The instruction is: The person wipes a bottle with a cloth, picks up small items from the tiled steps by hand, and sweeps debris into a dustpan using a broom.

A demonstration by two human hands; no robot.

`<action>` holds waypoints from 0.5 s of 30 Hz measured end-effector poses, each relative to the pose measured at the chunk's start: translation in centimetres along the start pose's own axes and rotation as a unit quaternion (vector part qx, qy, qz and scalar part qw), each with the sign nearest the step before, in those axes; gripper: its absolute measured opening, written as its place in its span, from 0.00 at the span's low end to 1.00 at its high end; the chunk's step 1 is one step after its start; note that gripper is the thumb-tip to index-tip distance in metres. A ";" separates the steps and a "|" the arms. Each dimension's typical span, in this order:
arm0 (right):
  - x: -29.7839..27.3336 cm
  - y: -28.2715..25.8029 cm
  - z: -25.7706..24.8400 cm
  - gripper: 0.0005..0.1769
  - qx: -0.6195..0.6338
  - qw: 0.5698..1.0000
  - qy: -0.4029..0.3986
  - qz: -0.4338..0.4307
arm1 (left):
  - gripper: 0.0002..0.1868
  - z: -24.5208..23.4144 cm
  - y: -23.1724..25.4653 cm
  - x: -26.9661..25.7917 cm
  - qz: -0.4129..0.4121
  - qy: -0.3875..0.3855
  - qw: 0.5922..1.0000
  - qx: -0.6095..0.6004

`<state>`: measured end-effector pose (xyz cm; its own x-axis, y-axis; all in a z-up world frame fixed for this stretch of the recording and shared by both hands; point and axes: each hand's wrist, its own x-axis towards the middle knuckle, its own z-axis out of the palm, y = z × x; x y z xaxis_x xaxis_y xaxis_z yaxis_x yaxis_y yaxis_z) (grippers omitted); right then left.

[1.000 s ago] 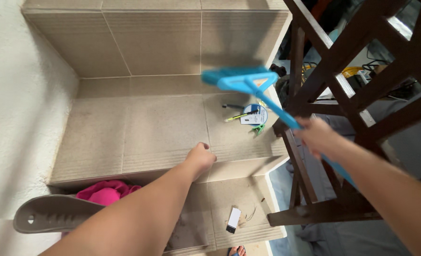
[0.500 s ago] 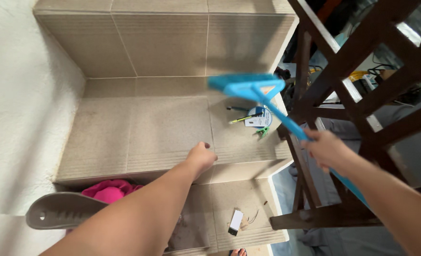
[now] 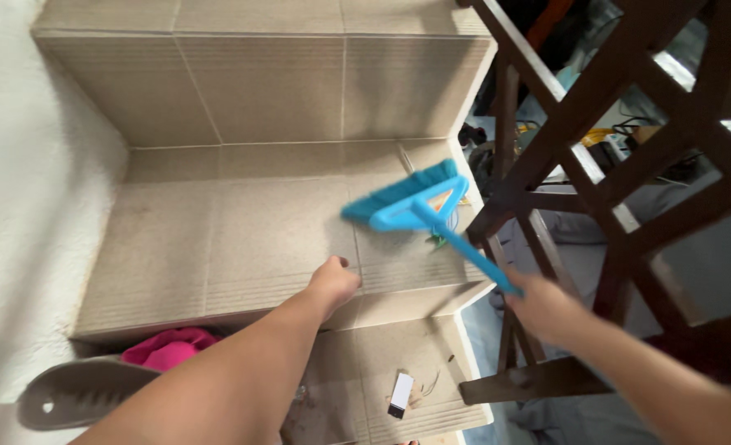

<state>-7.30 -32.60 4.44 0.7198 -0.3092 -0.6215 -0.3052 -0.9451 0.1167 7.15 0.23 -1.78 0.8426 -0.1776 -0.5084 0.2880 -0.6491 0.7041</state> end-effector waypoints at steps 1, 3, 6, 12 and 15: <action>-2.7 0.1 0.8 0.29 0.109 0.993 0.050 0.019 | 0.34 0.1 0.0 0.2 0.000 -0.002 1.000 0.000; -6.0 -0.4 0.2 0.32 0.217 0.971 0.099 0.038 | 0.33 0.1 -0.1 0.5 0.000 0.007 1.000 0.019; -8.2 -1.5 -1.7 0.32 0.295 0.949 0.087 0.074 | 0.33 0.3 -0.6 0.8 -0.001 0.006 1.000 0.005; -0.2 -4.2 -7.4 0.33 0.393 0.915 0.090 0.028 | 0.27 1.3 -1.5 1.8 0.007 -0.002 0.999 0.054; 1.7 -4.4 -6.7 0.33 0.335 0.938 0.056 0.069 | 0.20 2.6 -2.3 2.3 0.021 0.002 0.999 0.034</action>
<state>-0.55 -29.64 8.04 0.6944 -0.4674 -0.5471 -0.6961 -0.6289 -0.3464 7.27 -0.58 -5.83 0.8553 -0.2030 -0.4768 0.2203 -0.6903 0.6891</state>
